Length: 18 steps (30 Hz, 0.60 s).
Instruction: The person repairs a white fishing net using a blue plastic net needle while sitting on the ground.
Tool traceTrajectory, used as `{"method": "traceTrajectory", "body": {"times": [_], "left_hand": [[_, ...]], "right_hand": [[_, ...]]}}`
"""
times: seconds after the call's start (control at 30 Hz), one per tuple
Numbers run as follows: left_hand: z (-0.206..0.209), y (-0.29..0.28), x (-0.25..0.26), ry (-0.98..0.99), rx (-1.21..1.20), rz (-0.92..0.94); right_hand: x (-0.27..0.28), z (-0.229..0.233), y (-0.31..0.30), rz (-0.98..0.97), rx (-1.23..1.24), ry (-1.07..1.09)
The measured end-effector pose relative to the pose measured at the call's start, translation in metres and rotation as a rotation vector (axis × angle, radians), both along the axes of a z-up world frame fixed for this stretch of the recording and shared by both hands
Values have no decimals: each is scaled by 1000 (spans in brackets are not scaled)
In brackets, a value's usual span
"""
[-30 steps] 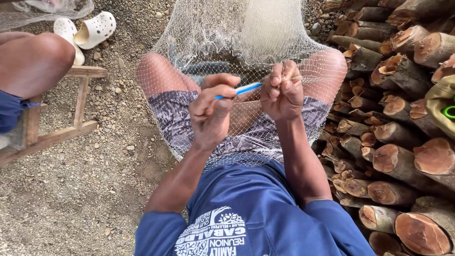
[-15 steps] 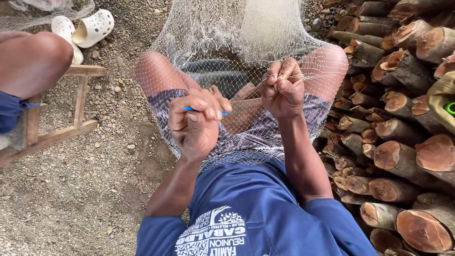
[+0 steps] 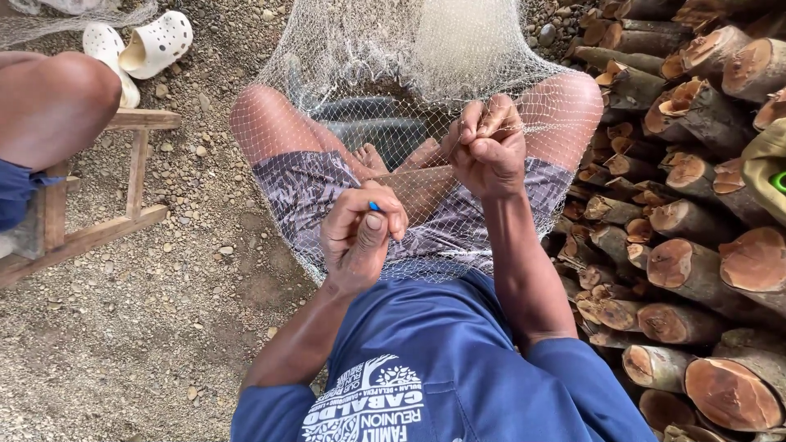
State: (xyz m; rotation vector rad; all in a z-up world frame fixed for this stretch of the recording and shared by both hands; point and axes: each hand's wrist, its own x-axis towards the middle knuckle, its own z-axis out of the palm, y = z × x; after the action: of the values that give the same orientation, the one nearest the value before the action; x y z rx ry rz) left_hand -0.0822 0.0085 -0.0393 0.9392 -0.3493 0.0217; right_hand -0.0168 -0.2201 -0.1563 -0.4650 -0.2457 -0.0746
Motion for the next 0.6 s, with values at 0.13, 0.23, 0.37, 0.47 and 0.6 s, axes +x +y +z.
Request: {"method": "traceTrajectory", "body": {"times": [0.13,0.23,0.37,0.47,0.6], "left_hand": [[-6,-2,-11,71,6,-30],[-15,-2,-19,108,18,-47],[-17,-3,-24,146,52,-55],[-27,1,-29,167,72,-55],[-42,4,-33,218,119,-23]], "right_hand": [[-2,3,4,-34,-35,10],[-6,6,4,-58,-73,28],[-5,5,3,-74,-106,23],[-5,-3,2,-81,-117,12],[-9,2,4,-64,-123,23]]}}
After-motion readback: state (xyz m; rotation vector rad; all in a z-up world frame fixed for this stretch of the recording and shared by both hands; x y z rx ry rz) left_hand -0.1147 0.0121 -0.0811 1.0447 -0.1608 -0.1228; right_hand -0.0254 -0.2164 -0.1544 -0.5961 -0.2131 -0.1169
